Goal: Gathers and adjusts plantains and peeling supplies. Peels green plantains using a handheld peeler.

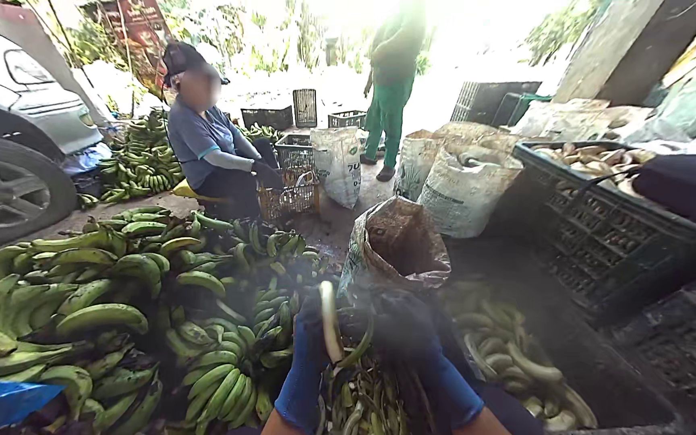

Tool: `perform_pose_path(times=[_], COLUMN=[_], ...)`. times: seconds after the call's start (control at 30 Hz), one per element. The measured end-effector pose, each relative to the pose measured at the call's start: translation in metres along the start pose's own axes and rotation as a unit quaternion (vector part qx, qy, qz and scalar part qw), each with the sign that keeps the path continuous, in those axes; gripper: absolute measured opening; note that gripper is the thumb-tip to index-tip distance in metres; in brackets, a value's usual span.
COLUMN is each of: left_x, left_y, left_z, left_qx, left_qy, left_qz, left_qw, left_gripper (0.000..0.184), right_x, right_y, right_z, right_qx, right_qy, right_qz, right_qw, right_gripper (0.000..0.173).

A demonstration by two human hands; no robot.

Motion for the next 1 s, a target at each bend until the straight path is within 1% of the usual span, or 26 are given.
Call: perform_pose_path(times=[0.03, 0.1, 0.13, 0.17, 0.23, 0.37, 0.53, 0.67, 0.8, 0.93, 1.0], left_x=[-0.001, -0.005, -0.007, -0.008, -0.007, 0.002, -0.003, -0.007, -0.005, -0.005, -0.004], left_y=[-0.002, -0.003, -0.003, -0.003, -0.004, -0.008, -0.006, -0.004, -0.004, -0.005, -0.005], left_z=[0.001, 0.001, 0.001, 0.002, 0.005, 0.006, 0.004, 0.002, 0.005, 0.006, 0.006], left_qx=[-0.002, 0.030, 0.053, 0.063, 0.058, 0.069, 0.093, 0.085, 0.085, 0.072, 0.063], left_qy=[0.073, 0.235, 0.295, 0.325, 0.336, 0.362, 0.376, 0.363, 0.363, 0.296, 0.284], left_qz=[0.021, 0.053, 0.061, 0.063, 0.070, 0.092, 0.101, 0.114, 0.120, 0.103, 0.109], left_qw=[0.997, 0.970, 0.952, 0.941, 0.937, 0.925, 0.916, 0.921, 0.920, 0.947, 0.950], left_gripper=[0.046, 0.052, 0.057, 0.058, 0.058, 0.057, 0.061, 0.056, 0.054, 0.051, 0.052], right_x=[0.000, 0.002, 0.005, 0.007, 0.005, 0.003, 0.003, 0.010, 0.011, 0.018, 0.018], right_y=[0.002, 0.004, 0.003, 0.002, 0.002, 0.006, 0.006, 0.008, 0.007, 0.004, 0.003], right_z=[-0.004, -0.007, -0.006, -0.006, -0.006, -0.009, -0.010, -0.006, -0.006, -0.002, -0.003], right_qx=[-0.001, 0.003, 0.000, -0.007, -0.015, -0.016, -0.025, -0.012, -0.008, -0.002, -0.005], right_qy=[-0.001, -0.011, -0.017, -0.025, -0.036, -0.019, -0.031, -0.028, -0.025, -0.020, -0.020], right_qz=[0.012, 0.009, 0.001, -0.003, -0.007, 0.000, 0.002, -0.014, -0.009, -0.002, -0.001], right_qw=[1.000, 1.000, 1.000, 1.000, 0.999, 1.000, 0.999, 0.999, 1.000, 1.000, 1.000], right_gripper=[0.056, 0.056, 0.055, 0.055, 0.055, 0.057, 0.055, 0.062, 0.061, 0.060, 0.061])
Point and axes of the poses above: each hand's wrist, its own y-axis away from the middle knuckle, its own z-axis out of the back of the hand, x = y × z, the point moved 2 cm from there along -y, towards the middle knuckle, and after that the axes turned 5 degrees about x, right-handed, at the moved point
